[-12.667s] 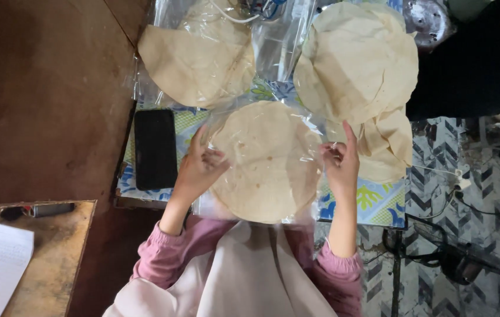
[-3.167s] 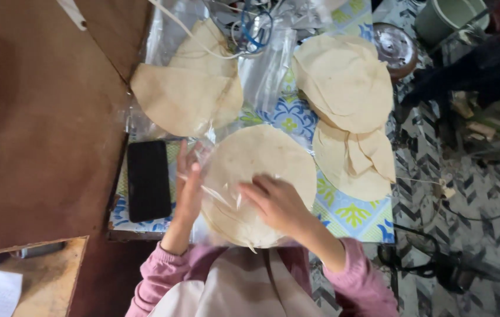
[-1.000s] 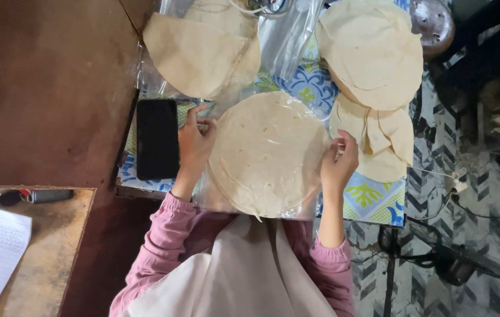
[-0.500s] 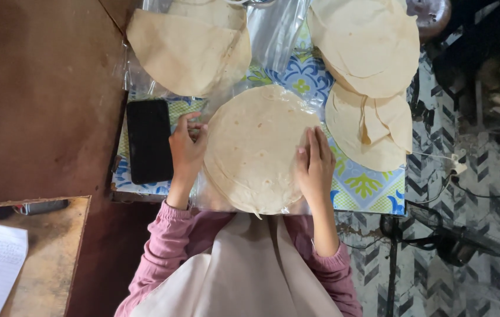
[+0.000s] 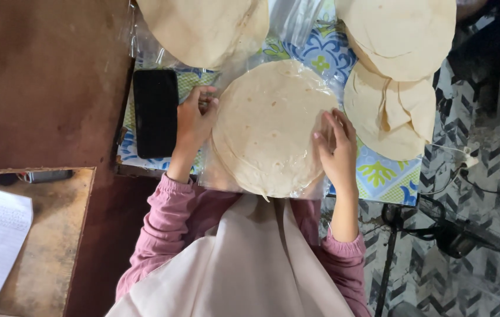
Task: The person stacks multiple tortillas on top of each other and places them into plastic bags by hand.
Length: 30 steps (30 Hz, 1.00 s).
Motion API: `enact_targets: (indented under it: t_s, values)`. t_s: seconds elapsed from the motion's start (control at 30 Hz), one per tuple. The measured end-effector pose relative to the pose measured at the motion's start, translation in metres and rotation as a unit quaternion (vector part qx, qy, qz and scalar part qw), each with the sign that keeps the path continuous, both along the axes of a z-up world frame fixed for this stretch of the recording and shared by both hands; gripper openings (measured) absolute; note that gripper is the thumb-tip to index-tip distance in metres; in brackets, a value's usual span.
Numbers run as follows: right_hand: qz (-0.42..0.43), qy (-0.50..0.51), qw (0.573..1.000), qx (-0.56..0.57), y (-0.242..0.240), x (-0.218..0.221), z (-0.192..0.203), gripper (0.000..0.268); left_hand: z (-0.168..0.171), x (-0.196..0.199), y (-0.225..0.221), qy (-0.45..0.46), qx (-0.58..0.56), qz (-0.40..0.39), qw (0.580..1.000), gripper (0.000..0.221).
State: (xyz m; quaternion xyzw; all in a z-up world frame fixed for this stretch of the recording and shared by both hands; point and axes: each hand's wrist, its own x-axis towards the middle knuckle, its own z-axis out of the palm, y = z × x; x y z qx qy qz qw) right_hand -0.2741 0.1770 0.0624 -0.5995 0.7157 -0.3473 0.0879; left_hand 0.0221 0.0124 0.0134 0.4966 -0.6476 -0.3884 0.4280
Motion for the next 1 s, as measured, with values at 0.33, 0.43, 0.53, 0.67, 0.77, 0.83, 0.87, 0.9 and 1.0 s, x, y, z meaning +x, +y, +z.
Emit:
enact_targets:
  t_s: [0.33,0.43,0.53,0.67,0.77,0.83,0.87,0.9,1.0]
  values:
    - [-0.007,0.019,1.0,-0.01,-0.004,0.006,0.005,0.059,0.049,-0.022,0.037,-0.142,-0.176,-0.078,0.971,0.045]
    - [0.008,0.03,0.999,0.03,-0.003,0.009,-0.007,0.066,0.045,-0.032,0.045,-0.232,-0.246,-0.13,0.932,0.066]
    - [-0.008,0.02,0.999,0.042,-0.002,0.003,-0.017,0.067,0.042,-0.031,0.041,-0.277,-0.245,-0.142,0.918,0.076]
    - [0.001,-0.017,0.999,0.028,-0.001,-0.003,-0.022,0.067,0.04,-0.025,0.034,-0.215,-0.214,-0.16,0.939,0.082]
    - [0.008,-0.03,0.999,0.016,0.001,-0.003,-0.024,0.066,0.032,-0.014,0.031,-0.158,-0.163,-0.156,0.961,0.084]
    - [0.012,-0.039,0.999,0.004,0.001,-0.002,-0.02,0.066,0.025,-0.006,0.03,-0.134,-0.126,-0.155,0.971,0.083]
    - [0.019,-0.05,0.999,0.013,0.0,-0.002,-0.016,0.067,0.022,-0.003,0.029,-0.131,-0.102,-0.151,0.975,0.084]
    - [0.026,-0.06,0.998,0.023,-0.001,-0.003,-0.012,0.069,0.02,-0.001,0.029,-0.127,-0.077,-0.148,0.978,0.085]
    - [0.015,-0.036,0.997,0.068,-0.01,-0.033,-0.009,0.06,0.018,-0.001,0.028,-0.11,-0.109,-0.145,0.977,0.081]
